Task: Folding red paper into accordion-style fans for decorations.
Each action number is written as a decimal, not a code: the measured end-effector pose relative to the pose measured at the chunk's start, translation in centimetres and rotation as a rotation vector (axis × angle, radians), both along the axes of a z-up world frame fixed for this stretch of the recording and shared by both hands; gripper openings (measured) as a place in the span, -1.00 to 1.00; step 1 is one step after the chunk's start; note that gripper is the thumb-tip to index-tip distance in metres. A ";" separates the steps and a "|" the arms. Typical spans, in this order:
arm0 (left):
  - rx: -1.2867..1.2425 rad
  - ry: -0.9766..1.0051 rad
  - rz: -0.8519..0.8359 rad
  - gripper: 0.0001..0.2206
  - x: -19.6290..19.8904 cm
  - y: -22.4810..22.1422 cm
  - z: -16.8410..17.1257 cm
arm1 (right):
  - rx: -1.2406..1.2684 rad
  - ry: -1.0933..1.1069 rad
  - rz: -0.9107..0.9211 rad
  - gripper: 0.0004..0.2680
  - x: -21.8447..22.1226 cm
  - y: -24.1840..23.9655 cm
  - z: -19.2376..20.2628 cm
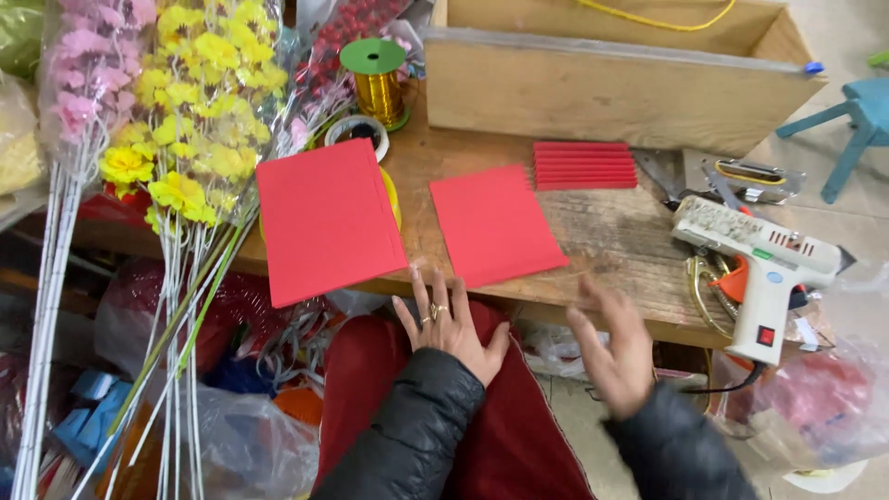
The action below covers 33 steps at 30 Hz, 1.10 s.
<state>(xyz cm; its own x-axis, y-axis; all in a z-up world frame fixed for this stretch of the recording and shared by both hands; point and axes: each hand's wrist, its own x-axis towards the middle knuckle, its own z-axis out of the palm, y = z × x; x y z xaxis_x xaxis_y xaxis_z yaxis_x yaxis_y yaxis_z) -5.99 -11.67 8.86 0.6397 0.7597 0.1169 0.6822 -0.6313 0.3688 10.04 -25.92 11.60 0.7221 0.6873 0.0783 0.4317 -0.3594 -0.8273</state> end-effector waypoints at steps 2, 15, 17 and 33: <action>0.206 -0.158 -0.014 -0.25 -0.4 -0.7 -0.7 | 0.135 0.280 -0.153 -0.63 -3.0 0.2 1.0; 0.280 -0.702 -0.180 -0.70 -3.0 -1.5 -0.6 | 0.545 -0.326 -0.146 -0.82 -1.1 4.3 1.5; 0.310 -0.721 -0.141 -0.69 -3.1 -1.1 -0.7 | 0.576 -0.755 -0.085 -0.70 0.4 4.7 4.2; 0.446 -0.596 -0.381 -0.86 4.2 7.9 -6.9 | 0.054 -0.895 0.418 -0.87 7.5 7.4 -4.6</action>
<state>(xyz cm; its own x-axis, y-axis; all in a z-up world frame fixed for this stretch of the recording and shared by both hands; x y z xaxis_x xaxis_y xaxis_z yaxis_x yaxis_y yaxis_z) -1.75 -3.77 2.00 0.5790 0.3063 0.7556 0.1624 -0.9515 0.2612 17.51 -18.55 7.04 0.0812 0.8530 0.5156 0.9895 -0.0070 -0.1443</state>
